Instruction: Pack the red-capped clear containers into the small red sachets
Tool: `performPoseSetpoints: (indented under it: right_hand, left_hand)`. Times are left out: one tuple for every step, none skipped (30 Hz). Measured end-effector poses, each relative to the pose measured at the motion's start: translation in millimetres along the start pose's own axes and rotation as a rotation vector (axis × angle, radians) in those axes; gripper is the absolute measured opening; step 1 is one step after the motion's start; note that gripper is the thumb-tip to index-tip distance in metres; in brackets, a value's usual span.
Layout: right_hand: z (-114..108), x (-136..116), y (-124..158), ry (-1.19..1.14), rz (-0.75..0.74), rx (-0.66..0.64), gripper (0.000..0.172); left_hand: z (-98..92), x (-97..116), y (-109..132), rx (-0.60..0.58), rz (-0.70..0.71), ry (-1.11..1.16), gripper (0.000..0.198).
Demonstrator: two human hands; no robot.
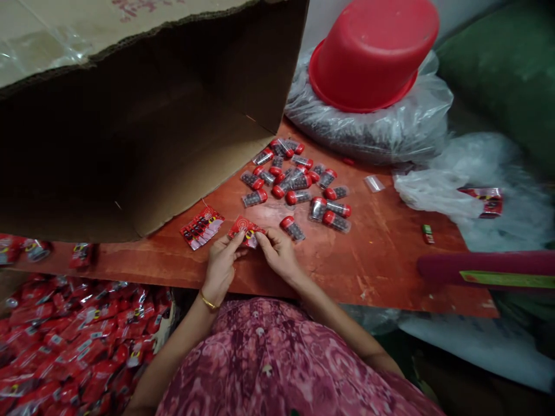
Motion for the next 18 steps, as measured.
performPoseSetpoints:
  right_hand:
    - [-9, 0, 1, 0.098, -0.017, 0.011, 0.028]
    - [-20, 1, 1, 0.222, -0.025, 0.042, 0.028]
    - [-32, 3, 2, 0.366, -0.015, 0.089, 0.029]
    - [-44, 8, 2, 0.519, 0.015, 0.141, 0.032]
    - [-55, 14, 3, 0.664, 0.062, 0.188, 0.036]
    - [-65, 20, 4, 0.78, 0.111, 0.216, 0.038]
    - [-72, 27, 6, 0.853, 0.151, 0.22, 0.038]
    - [-75, 33, 7, 0.878, 0.169, 0.208, 0.035]
    - [-77, 38, 9, 0.857, 0.167, 0.192, 0.032]
    - [-77, 40, 11, 0.79, 0.154, 0.18, 0.028]
    - [-76, 41, 13, 0.677, 0.146, 0.176, 0.026]
    - [-74, 41, 16, 0.529, 0.149, 0.17, 0.026]
    - [-73, 39, 18, 0.36, 0.167, 0.156, 0.026]
    - [-70, 37, 20, 0.187, 0.195, 0.12, 0.026]
    - [-66, 32, 22, 0.029, 0.226, 0.064, 0.027]
    - [-62, 26, 23, -0.099, 0.253, 0.001, 0.027]
    - [-59, 20, 24, -0.19, 0.274, -0.058, 0.027]
    - [-56, 13, 24, -0.248, 0.288, -0.108, 0.027]
  left_hand:
    - [0.4, 1, 0, -0.006, -0.006, 0.004, 0.037]
    - [1.1, 2, 0, -0.012, -0.007, 0.012, 0.036]
    - [1.8, 4, 0, -0.015, -0.004, 0.024, 0.036]
    - [2.5, 5, -1, -0.014, 0.001, 0.039, 0.036]
    - [3.0, 6, -1, -0.008, 0.005, 0.053, 0.036]
    - [3.5, 7, -2, -0.003, 0.003, 0.064, 0.037]
    - [3.9, 7, -3, 0.001, -0.003, 0.074, 0.037]
    - [4.5, 7, -3, 0.0, -0.013, 0.08, 0.038]
    - [5.1, 7, -4, -0.007, -0.026, 0.083, 0.038]
    - [5.7, 6, -4, -0.016, -0.039, 0.083, 0.038]
    - [6.0, 5, -4, -0.025, -0.05, 0.081, 0.038]
    - [6.0, 5, -4, -0.031, -0.059, 0.077, 0.038]
    - [5.9, 5, -4, -0.035, -0.063, 0.069, 0.038]
    - [5.8, 5, -3, -0.041, -0.065, 0.058, 0.039]
    - [5.9, 6, -2, -0.048, -0.064, 0.045, 0.038]
    - [6.3, 6, -1, -0.059, -0.063, 0.031, 0.038]
    - [7.2, 7, 0, -0.073, -0.063, 0.015, 0.037]
    - [8.4, 8, 1, -0.089, -0.062, 0.0, 0.037]
Point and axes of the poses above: each hand's wrist, its own y-axis away from the middle knuckle, its own z-axis out of the palm, x = y × z, the point moved 5 cm from there along -y, towards the middle knuckle, and after that the axes turned 3 degrees about y, right-handed, at the moved point
